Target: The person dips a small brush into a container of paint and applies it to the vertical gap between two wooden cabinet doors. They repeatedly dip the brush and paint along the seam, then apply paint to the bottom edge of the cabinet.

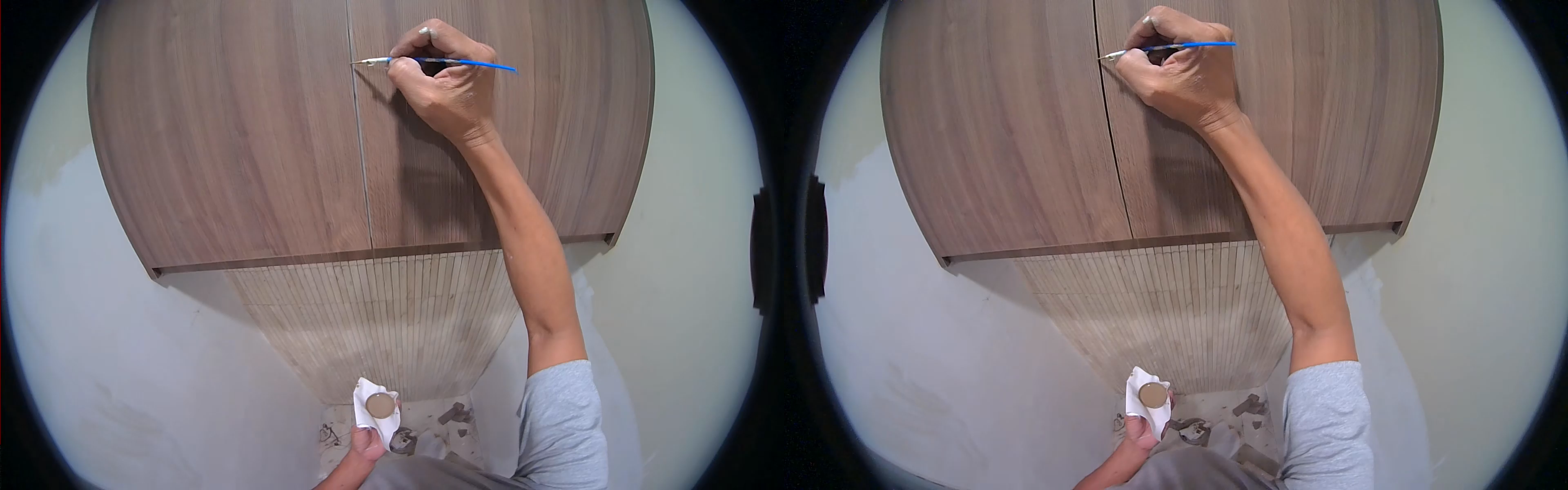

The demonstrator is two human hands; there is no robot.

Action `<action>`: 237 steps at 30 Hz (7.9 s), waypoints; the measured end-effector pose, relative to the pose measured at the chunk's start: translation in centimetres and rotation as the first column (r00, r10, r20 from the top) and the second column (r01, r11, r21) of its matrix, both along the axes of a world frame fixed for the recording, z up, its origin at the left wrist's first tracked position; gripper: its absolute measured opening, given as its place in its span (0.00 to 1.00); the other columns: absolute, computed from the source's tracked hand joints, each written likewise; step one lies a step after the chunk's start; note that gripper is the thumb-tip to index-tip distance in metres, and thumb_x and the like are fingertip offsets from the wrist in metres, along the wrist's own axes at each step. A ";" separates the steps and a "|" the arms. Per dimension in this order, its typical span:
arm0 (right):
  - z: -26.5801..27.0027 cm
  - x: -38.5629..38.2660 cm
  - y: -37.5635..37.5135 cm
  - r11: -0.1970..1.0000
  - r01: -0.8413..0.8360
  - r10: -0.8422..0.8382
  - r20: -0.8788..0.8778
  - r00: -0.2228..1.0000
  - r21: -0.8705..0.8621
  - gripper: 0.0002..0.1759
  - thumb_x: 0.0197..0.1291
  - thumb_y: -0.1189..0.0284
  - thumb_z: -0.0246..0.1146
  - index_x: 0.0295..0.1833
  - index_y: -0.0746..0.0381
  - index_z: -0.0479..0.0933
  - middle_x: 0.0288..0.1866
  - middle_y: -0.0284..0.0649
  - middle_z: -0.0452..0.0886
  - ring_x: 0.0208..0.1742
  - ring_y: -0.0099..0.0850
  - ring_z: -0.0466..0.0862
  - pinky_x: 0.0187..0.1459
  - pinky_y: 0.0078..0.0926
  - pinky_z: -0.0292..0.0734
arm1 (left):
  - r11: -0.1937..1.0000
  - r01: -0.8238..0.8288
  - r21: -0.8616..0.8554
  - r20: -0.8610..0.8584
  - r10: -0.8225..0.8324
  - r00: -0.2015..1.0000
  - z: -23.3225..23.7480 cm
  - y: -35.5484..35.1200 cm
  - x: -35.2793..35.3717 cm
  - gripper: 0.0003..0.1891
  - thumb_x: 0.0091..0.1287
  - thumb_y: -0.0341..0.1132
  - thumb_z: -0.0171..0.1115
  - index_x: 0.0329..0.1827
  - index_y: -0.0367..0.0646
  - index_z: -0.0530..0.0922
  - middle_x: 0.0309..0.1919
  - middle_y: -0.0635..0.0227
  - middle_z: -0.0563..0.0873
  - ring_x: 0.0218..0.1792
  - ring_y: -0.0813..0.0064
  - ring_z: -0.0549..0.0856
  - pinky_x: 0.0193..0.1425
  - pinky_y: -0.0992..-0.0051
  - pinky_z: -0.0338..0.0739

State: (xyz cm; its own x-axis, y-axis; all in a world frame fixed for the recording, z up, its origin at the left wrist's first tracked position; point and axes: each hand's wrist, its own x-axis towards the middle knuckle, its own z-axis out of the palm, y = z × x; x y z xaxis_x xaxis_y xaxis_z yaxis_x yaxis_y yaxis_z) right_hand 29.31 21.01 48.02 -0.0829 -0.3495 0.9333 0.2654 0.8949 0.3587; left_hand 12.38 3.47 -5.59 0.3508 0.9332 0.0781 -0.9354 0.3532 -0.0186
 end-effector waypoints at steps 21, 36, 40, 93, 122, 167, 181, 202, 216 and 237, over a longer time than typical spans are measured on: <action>0.0 -0.4 -1.4 0.986 -0.082 0.081 -0.007 0.997 -0.143 0.08 0.51 0.76 0.65 0.23 0.63 0.75 0.17 0.33 0.76 0.18 0.16 0.69 0.19 0.22 0.64 | 0.997 -0.058 -0.042 -0.035 0.056 0.998 1.4 -0.1 0.2 0.33 0.65 0.45 0.70 0.73 0.51 0.72 0.68 0.62 0.79 0.67 0.51 0.77 0.73 0.54 0.74; -0.1 -0.3 -0.8 0.970 -0.137 0.134 -0.025 0.991 -0.202 0.09 0.51 0.74 0.67 0.23 0.63 0.75 0.16 0.33 0.76 0.18 0.15 0.70 0.18 0.21 0.65 | 0.987 -0.088 -0.135 -0.067 0.080 0.995 3.4 -0.5 0.8 0.21 0.72 0.50 0.63 0.62 0.51 0.82 0.60 0.63 0.85 0.63 0.51 0.80 0.68 0.57 0.80; -0.2 0.0 -0.1 0.986 -0.077 0.083 0.035 0.996 -0.145 0.10 0.50 0.73 0.68 0.22 0.62 0.75 0.15 0.32 0.75 0.18 0.16 0.70 0.18 0.21 0.65 | 0.986 -0.012 -0.168 -0.023 0.008 1.000 2.3 -0.2 0.2 0.22 0.71 0.51 0.64 0.63 0.51 0.82 0.60 0.62 0.85 0.63 0.51 0.79 0.68 0.58 0.80; -11.2 2.6 -0.1 0.842 -0.359 0.423 0.081 0.903 -0.402 0.01 0.47 0.80 0.60 0.26 0.64 0.75 0.23 0.36 0.80 0.22 0.21 0.77 0.25 0.22 0.72 | 0.995 -0.068 0.067 0.023 0.067 0.998 1.5 -0.5 0.3 0.27 0.76 0.43 0.53 0.76 0.45 0.67 0.69 0.54 0.76 0.69 0.52 0.76 0.76 0.54 0.69; -30.0 1.4 -14.5 0.281 0.288 0.414 0.387 0.824 -0.915 0.05 0.58 0.77 0.70 0.40 0.65 0.87 0.35 0.41 0.89 0.33 0.29 0.88 0.37 0.27 0.82 | 0.993 -0.005 0.121 -0.116 0.019 0.993 -0.9 -1.0 -0.4 0.26 0.80 0.44 0.49 0.75 0.42 0.65 0.69 0.60 0.77 0.68 0.62 0.79 0.75 0.60 0.73; -32.3 1.7 -16.1 0.267 0.466 0.356 0.536 0.766 -0.843 0.05 0.51 0.81 0.69 0.36 0.65 0.85 0.31 0.40 0.88 0.30 0.31 0.87 0.36 0.25 0.82 | 0.998 -0.028 0.051 -0.103 0.033 0.994 0.7 -0.6 0.5 0.25 0.79 0.42 0.52 0.75 0.45 0.63 0.69 0.60 0.75 0.69 0.62 0.77 0.77 0.55 0.73; -24.2 3.7 -12.4 0.357 0.068 0.366 0.206 0.908 -0.932 0.04 0.54 0.83 0.71 0.36 0.67 0.84 0.34 0.41 0.89 0.35 0.28 0.89 0.39 0.26 0.84 | 0.988 -0.059 0.141 -0.083 0.071 0.994 1.7 -0.7 0.8 0.27 0.78 0.45 0.50 0.75 0.40 0.65 0.67 0.52 0.77 0.65 0.56 0.79 0.71 0.57 0.75; -3.5 -0.7 -1.2 0.975 -0.145 0.130 -0.093 0.987 -0.169 0.06 0.51 0.83 0.66 0.35 0.64 0.81 0.32 0.40 0.88 0.32 0.22 0.86 0.36 0.22 0.83 | 0.996 -0.062 0.068 0.013 0.061 0.998 3.2 -0.7 0.2 0.26 0.77 0.46 0.52 0.74 0.42 0.69 0.67 0.52 0.78 0.65 0.52 0.79 0.73 0.55 0.74; -3.8 -0.8 -1.5 0.985 -0.092 0.083 -0.065 0.994 -0.146 0.06 0.51 0.83 0.66 0.36 0.63 0.82 0.33 0.39 0.88 0.32 0.22 0.87 0.36 0.21 0.84 | 0.997 -0.068 -0.028 -0.156 0.063 0.986 5.8 -1.0 0.4 0.24 0.76 0.54 0.56 0.65 0.48 0.78 0.58 0.63 0.86 0.60 0.58 0.83 0.68 0.58 0.78; -3.9 -0.9 -1.5 0.986 0.003 -0.006 -0.019 1.000 -0.165 0.06 0.53 0.82 0.66 0.37 0.64 0.83 0.34 0.41 0.89 0.34 0.23 0.87 0.38 0.24 0.85 | 0.999 0.007 0.040 0.085 -0.010 0.996 4.1 -0.6 0.2 0.25 0.77 0.49 0.55 0.71 0.45 0.73 0.65 0.55 0.80 0.64 0.53 0.80 0.72 0.56 0.75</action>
State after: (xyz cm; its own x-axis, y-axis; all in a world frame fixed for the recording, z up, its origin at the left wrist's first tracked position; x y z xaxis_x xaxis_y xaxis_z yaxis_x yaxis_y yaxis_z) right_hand 28.45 19.55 44.13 -0.0658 -0.1904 0.9795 0.2752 0.9401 0.2013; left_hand 12.56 2.84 -1.47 0.3492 0.9258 0.1449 -0.9279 0.3632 -0.0844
